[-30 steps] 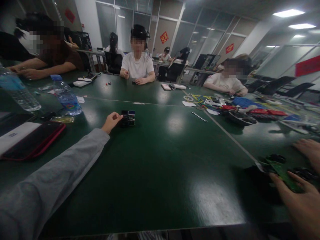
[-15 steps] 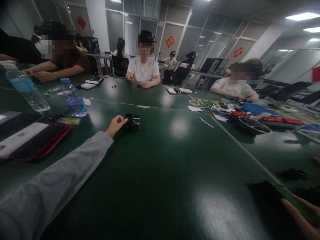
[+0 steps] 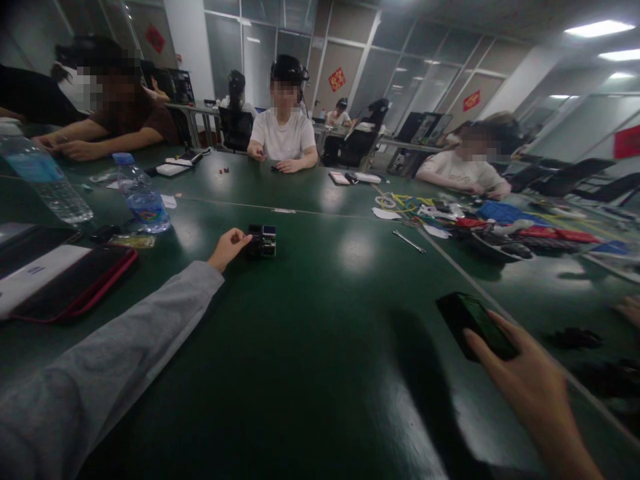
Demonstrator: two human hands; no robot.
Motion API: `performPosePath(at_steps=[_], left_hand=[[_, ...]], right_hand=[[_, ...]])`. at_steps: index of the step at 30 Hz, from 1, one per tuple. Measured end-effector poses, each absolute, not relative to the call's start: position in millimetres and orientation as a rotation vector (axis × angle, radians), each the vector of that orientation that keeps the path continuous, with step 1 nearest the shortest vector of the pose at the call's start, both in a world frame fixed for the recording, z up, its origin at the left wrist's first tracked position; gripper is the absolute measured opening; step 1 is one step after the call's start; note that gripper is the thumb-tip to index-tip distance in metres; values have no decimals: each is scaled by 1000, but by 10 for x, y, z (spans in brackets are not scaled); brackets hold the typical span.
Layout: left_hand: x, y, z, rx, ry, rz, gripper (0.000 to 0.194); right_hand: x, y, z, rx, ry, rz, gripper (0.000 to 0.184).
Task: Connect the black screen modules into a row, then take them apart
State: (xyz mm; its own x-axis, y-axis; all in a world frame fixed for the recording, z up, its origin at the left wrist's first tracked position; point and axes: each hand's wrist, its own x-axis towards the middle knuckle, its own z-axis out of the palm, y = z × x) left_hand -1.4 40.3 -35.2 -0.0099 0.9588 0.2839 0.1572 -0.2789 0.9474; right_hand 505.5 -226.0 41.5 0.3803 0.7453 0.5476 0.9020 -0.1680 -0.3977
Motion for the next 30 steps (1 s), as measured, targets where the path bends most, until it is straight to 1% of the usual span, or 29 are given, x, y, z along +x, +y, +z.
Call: performPosePath(at_steps=[2,4,6,9,14,17,20,23,27,30], left_hand=[[-13,400,-346,1518,1203,1362,31],[-13,400,-344,1511,1218,1358,31],[-16,403,-345,1507,1231,1356,31],[-20,401,-341,1509,1225,1343,29],[-15,368,-310,1480,1222,1325,30],[-11,369,-310,1508,1206,1332,31],[-6,386,-319,1536,1195,1349,30],[8,392,-311,1538,1199,1361,29],[24,381,-291,1554,1191,1407,30],[19,389,-307,1580,1195,1419,29]], right_hand=[[4745,-1891,338,-1938,-1477,-187,70],[4280,-1516,284,-1824,-1581,-107,63],[3771,-1150,234,-1683,-1681,-63,62],[3141,-652,125,-1560,-1772,-50,56],[2685,-132,-117,-1550,-1772,-14,52],[2645,-51,-203,-1586,-1766,5,50],[2596,-113,-177,-1566,-1809,-168,51],[2414,-253,-82,-1423,-1961,-285,53],[2089,-400,-37,-1244,-2205,-156,54],[1987,-414,-87,-1215,-2301,-15,58]])
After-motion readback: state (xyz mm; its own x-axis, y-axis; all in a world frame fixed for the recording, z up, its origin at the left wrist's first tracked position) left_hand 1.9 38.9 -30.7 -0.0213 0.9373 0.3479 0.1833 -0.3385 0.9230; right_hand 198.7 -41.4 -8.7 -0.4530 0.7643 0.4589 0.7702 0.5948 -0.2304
